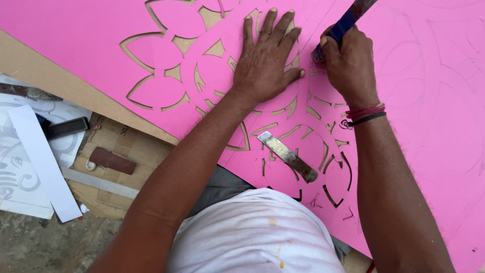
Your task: The person uses a utility knife and a putty knife to cut along a floral pattern on a pink board and pry out the excess material.
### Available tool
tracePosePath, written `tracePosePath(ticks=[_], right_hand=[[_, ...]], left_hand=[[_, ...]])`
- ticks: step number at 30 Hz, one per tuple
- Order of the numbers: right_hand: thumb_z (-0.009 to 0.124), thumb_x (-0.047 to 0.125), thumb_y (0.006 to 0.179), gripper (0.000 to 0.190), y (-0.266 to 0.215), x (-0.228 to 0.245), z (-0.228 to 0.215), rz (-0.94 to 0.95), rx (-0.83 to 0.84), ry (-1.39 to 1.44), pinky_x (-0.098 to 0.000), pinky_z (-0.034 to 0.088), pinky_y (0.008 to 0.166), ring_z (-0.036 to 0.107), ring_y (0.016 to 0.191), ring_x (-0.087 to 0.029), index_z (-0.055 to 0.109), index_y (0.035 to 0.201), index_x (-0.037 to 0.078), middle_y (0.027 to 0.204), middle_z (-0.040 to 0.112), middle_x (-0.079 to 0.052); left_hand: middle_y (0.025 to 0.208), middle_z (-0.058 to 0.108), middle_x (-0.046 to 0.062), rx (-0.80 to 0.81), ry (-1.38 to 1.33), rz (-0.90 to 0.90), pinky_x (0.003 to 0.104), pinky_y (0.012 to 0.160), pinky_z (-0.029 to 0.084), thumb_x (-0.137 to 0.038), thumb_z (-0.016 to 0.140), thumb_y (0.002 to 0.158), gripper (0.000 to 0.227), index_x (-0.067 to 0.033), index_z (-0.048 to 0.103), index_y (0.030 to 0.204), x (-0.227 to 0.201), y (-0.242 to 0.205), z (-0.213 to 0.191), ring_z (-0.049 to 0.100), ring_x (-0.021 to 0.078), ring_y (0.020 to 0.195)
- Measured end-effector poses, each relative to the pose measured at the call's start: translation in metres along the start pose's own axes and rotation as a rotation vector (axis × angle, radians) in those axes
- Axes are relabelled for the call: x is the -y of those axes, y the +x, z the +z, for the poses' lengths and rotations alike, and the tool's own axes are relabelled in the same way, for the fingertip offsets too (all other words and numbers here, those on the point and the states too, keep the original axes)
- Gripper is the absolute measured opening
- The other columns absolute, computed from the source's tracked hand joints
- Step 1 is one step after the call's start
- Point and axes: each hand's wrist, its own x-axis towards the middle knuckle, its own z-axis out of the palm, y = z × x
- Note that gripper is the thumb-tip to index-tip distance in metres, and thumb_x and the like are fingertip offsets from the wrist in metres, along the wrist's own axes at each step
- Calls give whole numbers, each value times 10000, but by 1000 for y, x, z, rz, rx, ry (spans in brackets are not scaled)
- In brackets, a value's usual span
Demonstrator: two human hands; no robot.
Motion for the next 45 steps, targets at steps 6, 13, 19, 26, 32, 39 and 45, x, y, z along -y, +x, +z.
tracePosePath(ticks=[6, 13, 19, 26, 32, 39, 45], right_hand=[[618, 44, 1066, 107, -6, 1, 2, -8, -23, 21, -347, 536, 582, 700, 645, -213, 650, 1039, -54, 757, 690, -115], [581, 41, 1072, 122, -10, 2, 2, 28, -7, 74, -313, 553, 572, 715, 648, -182, 648, 1022, -47, 753, 691, -103], [587, 47, 1059, 132, -12, 6, 2, 50, -22, 43, -322, 534, 562, 691, 618, -182, 663, 1003, -46, 722, 681, -102], [608, 60, 1051, 139, -15, 10, 1, 60, -25, -2, -353, 534, 588, 693, 624, -207, 684, 987, -38, 719, 687, -107], [630, 82, 1041, 129, -18, 7, 3, 112, -40, -11, -346, 526, 604, 689, 649, -196, 690, 1020, -31, 753, 701, -106], [624, 101, 1089, 149, -21, -9, 15, 128, -219, 181, -292, 488, 598, 621, 673, -111, 678, 1055, -33, 779, 683, -60], [634, 115, 1081, 155, -14, -8, 15, 154, -170, 157, -294, 450, 561, 577, 613, -108, 683, 1050, -30, 730, 652, -51]], left_hand=[[1671, 247, 111, -4, -13, 5, 674, 1256, -2, -618, 761, 848, 913, -113, 426, 1532, 0, -1, -1, 96, 330, 1567], [1668, 251, 110, -1, -15, 0, 672, 1250, -10, -614, 758, 846, 904, -115, 434, 1526, -1, 0, -3, 92, 325, 1566], [1662, 251, 109, 22, -5, -13, 671, 1246, -13, -610, 755, 844, 903, -116, 428, 1526, -2, 0, -4, 92, 322, 1563], [1660, 256, 112, 11, -9, -7, 670, 1245, -7, -591, 759, 847, 890, -109, 430, 1520, -2, 0, -4, 100, 323, 1562], [1661, 253, 111, 48, -2, -17, 664, 1245, -7, -579, 747, 858, 869, -108, 431, 1516, -5, 0, -11, 97, 326, 1565], [1658, 245, 117, 34, 17, 6, 662, 1237, -5, -584, 733, 863, 871, -107, 421, 1521, -1, -1, -4, 103, 327, 1557], [1672, 246, 102, 26, 8, 2, 665, 1250, -2, -602, 723, 868, 876, -118, 421, 1533, 0, -2, -3, 102, 322, 1568]])
